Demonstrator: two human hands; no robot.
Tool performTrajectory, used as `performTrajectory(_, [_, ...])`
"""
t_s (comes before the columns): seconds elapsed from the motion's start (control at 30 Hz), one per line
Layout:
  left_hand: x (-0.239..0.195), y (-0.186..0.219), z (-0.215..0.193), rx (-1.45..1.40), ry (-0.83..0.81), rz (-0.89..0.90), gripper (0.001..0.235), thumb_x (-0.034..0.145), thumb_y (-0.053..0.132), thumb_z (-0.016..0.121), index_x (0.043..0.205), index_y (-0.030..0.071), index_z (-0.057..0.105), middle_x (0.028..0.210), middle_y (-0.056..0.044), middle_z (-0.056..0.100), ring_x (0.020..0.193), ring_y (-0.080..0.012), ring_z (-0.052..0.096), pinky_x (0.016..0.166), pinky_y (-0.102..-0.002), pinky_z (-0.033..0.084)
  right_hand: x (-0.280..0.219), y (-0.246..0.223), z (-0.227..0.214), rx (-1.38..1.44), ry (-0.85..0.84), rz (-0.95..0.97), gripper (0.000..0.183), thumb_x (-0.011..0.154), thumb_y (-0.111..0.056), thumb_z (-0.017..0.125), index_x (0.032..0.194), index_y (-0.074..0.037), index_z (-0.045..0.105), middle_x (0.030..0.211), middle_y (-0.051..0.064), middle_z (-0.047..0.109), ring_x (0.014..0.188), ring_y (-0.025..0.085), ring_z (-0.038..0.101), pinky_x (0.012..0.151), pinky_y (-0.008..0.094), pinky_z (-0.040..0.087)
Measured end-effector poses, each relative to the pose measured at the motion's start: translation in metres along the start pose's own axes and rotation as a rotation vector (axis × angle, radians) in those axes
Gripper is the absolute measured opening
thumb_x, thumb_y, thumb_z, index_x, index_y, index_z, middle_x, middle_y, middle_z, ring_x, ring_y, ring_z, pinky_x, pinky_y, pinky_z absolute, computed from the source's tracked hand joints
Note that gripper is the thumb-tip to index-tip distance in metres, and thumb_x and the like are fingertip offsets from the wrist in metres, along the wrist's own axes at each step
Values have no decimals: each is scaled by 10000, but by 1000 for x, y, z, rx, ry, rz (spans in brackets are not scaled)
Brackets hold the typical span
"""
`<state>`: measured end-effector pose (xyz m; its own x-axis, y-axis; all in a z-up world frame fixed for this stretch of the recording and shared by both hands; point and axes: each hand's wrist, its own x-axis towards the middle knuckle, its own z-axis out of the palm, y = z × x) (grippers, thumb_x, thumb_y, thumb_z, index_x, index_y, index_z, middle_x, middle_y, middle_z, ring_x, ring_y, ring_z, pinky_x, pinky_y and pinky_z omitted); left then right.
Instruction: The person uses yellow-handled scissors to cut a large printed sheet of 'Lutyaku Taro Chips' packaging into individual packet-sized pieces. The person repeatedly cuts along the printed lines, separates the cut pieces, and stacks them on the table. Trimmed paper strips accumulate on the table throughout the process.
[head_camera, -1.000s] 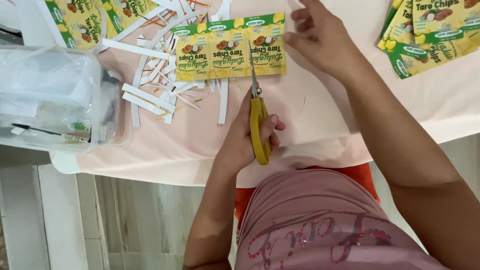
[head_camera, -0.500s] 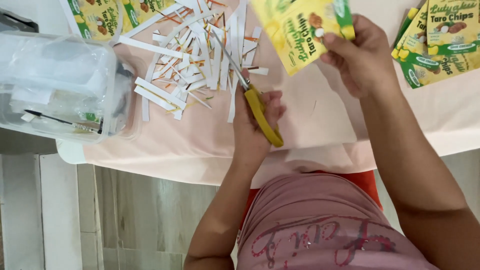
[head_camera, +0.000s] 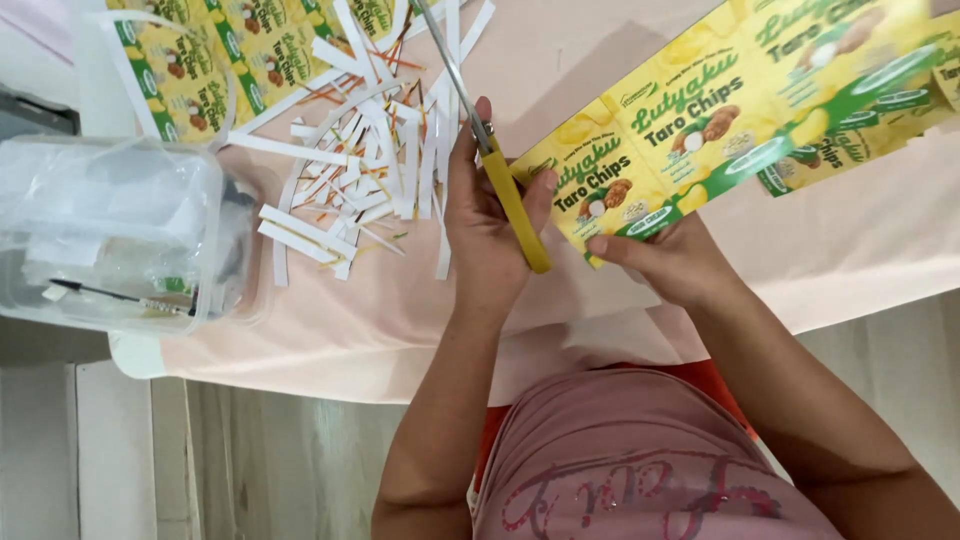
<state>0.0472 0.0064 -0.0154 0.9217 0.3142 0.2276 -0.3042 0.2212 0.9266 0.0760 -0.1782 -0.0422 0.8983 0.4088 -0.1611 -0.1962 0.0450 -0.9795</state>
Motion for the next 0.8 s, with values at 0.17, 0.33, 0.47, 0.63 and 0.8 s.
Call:
performTrajectory(0.17, [4,0,5,79,-78,-17,730,1003,-39,704,1604,147,334,1714,25,342,844,-92,546,832,-236,560,5,-24,1,-39,-64,207,629,818,-330,721,1406,-192,545,1321,-20,624,1238,177,569,941,381,473])
performTrajectory(0.33, [5,10,11,83,-137,-163,694,1028,187,646,1623,154,291,928,-24,591,867,-104,561,845,-247,511,13,-27,6,-43,212,400,407,839,-292,750,1224,-237,631,1153,-66,670,1061,127,602,701,318,479])
performTrajectory(0.47, [-8,13,21,222,-249,-274,804,966,154,637,1628,79,186,1122,-161,679,1000,-236,698,992,-392,574,32,-26,0,368,402,-101,368,859,-151,893,1022,-43,582,839,86,685,666,215,732,499,262,634])
performTrajectory(0.63, [-25,26,34,521,-444,-287,819,985,243,594,1625,25,130,1301,-296,613,1163,-418,674,1043,-541,520,42,-48,9,522,514,-209,389,857,-199,895,1064,-38,607,892,84,720,726,209,761,585,262,692])
performTrajectory(0.8, [-27,31,34,693,-542,-339,823,983,297,543,1631,77,86,1084,-171,636,880,-360,680,809,-462,530,47,-36,10,556,533,-168,519,845,-237,876,1286,-213,603,1119,-61,700,997,112,688,703,247,575])
